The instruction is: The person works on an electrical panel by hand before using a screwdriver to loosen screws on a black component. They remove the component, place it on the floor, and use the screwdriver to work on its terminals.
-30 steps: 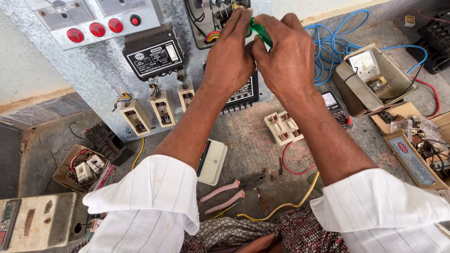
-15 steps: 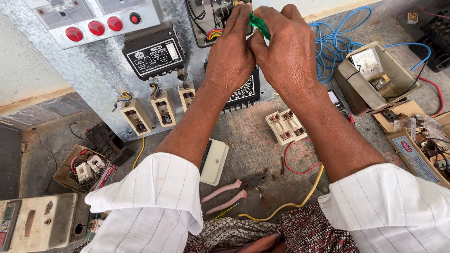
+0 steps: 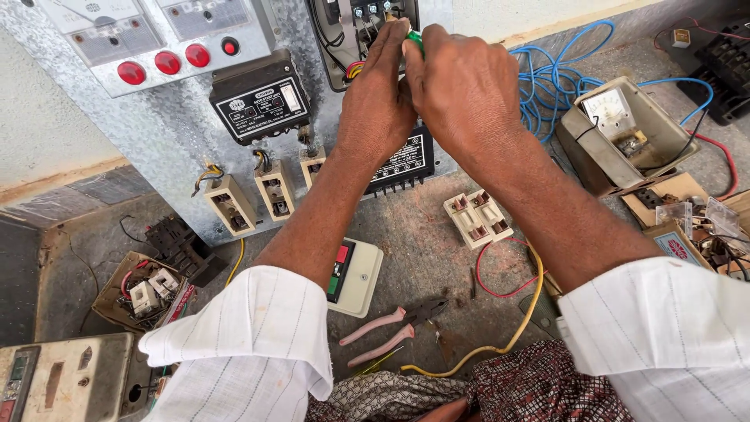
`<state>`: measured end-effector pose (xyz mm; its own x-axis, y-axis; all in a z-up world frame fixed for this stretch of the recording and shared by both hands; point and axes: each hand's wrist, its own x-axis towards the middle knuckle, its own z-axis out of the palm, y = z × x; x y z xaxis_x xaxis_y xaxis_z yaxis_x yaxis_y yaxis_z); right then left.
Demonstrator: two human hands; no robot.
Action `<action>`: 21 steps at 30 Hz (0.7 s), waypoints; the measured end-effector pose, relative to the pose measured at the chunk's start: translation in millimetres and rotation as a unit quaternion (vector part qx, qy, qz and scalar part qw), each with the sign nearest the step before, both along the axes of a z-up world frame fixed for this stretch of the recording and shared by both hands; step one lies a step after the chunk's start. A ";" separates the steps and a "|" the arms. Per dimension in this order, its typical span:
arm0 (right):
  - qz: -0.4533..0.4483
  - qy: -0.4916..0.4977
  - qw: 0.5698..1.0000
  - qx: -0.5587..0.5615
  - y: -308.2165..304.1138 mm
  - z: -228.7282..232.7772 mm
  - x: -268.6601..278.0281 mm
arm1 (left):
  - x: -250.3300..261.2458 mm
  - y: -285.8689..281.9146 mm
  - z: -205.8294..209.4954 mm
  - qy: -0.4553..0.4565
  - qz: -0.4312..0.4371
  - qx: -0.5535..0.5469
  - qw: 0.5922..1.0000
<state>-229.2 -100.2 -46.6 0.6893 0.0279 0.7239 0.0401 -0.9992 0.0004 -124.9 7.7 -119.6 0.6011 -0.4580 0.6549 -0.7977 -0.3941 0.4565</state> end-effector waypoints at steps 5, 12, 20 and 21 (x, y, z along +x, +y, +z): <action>0.027 0.022 0.979 -0.199 -10.4 16.2 -8.2 | 5.7 -4.2 -4.3 0.035 -0.005 0.005 0.999; 0.023 0.029 0.967 -0.252 -8.7 28.7 0.1 | 2.5 -5.4 14.2 0.044 0.006 -0.015 0.999; -0.075 0.027 0.969 0.233 3.9 7.3 9.9 | 8.1 -4.3 21.4 -0.034 0.019 0.023 0.999; -0.084 0.036 0.963 0.252 2.0 7.2 14.1 | 7.7 -4.2 19.2 -0.042 0.021 0.018 0.999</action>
<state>-215.1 -98.2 -39.3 0.7024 -0.4310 0.5664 -0.1414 -0.8645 -0.4824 -117.2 3.4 -100.4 0.5635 -0.4582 0.6874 -0.8153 -0.4423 0.3737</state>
